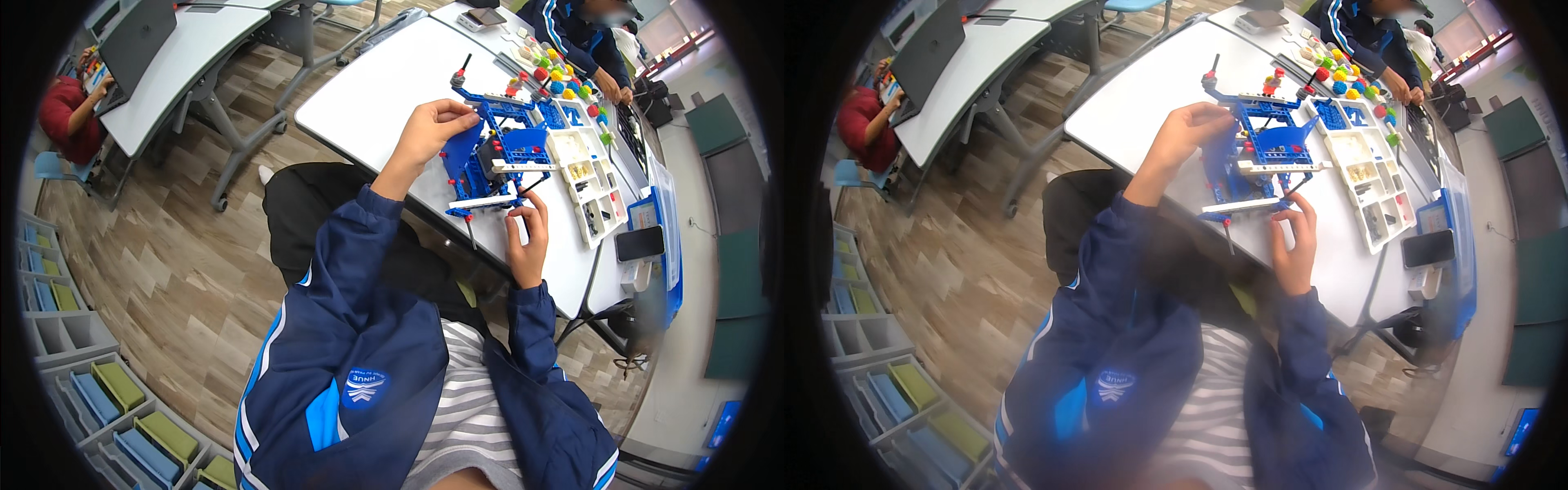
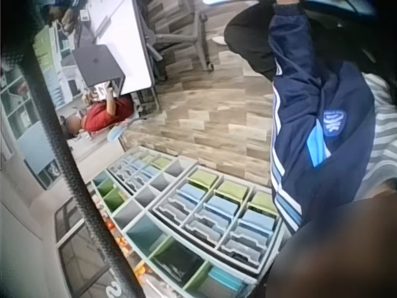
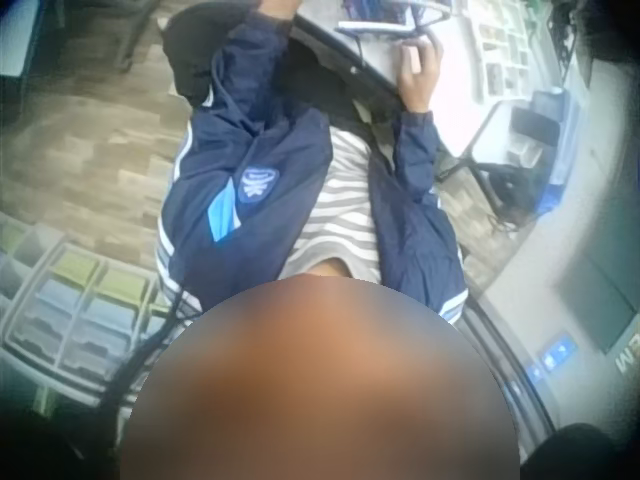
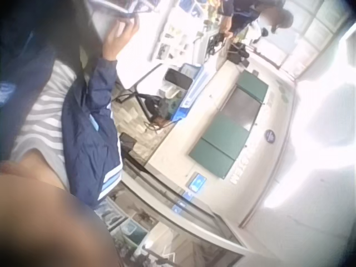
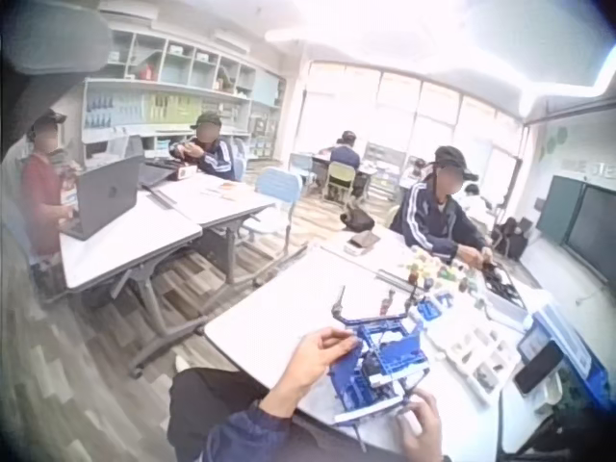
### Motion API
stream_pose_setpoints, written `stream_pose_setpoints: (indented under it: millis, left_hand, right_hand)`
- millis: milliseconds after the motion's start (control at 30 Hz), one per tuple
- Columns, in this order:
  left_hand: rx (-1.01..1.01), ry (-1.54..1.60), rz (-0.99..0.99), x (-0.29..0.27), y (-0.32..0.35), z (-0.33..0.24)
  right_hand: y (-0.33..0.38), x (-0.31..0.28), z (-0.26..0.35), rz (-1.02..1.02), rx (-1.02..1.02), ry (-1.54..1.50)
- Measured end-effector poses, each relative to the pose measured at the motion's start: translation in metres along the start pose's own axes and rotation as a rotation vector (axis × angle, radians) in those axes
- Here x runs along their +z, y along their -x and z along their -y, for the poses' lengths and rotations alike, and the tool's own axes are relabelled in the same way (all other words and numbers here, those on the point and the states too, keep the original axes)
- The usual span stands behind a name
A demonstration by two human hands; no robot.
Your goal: The person assembles a blue and white robotic frame on a table, attaching red connectors, blue beams, and circular blue discs. They retrieve parts from a blue bin and a compartmentalized tray, then fit the discs onto the frame's vertical rods.
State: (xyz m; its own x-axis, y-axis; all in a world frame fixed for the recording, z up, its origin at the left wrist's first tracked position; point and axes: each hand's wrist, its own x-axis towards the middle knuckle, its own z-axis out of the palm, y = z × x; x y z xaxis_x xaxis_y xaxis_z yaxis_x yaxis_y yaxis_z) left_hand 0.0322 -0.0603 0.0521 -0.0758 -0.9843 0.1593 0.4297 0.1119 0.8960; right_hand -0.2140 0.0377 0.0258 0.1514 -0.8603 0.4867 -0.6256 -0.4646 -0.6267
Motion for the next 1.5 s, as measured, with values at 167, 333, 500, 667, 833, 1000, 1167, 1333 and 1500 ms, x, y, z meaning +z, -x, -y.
stream_pose_setpoints:
  millis: [167,333,500,667,833,1000,1167,1333,1500]
  left_hand:
    - [-0.038,-0.041,-0.011,-0.002,0.0,-0.006]
    - [-0.01,-0.024,0.005,-0.005,-0.005,0.001]
    - [0.016,0.041,0.092,-0.01,-0.01,0.011]
    - [0.023,0.087,0.182,-0.015,-0.012,0.015]
    - [-0.033,0.067,0.208,-0.019,-0.012,0.014]
    - [-0.053,0.082,0.218,-0.016,-0.012,0.016]
    - [-0.063,0.085,0.21,-0.012,-0.011,0.016]
    - [-0.106,0.038,0.217,-0.013,-0.009,0.01]
    - [-0.098,0.076,0.221,-0.012,-0.007,0.007]
  right_hand:
    - [-0.004,-0.007,0.008,0.059,0.011,0.076]
    - [-0.01,-0.018,0.015,0.148,-0.03,0.208]
    - [-0.01,-0.024,0.012,0.19,-0.018,0.29]
    - [-0.01,-0.024,0.007,0.19,0.028,0.261]
    - [-0.009,-0.028,0.01,0.221,0.029,0.318]
    - [-0.013,-0.052,0.038,0.259,-0.051,0.371]
    - [-0.034,-0.09,0.091,0.191,-0.011,0.443]
    - [-0.073,-0.086,0.131,-0.013,-0.171,0.294]
    - [-0.134,-0.063,0.159,0.35,-0.046,0.248]
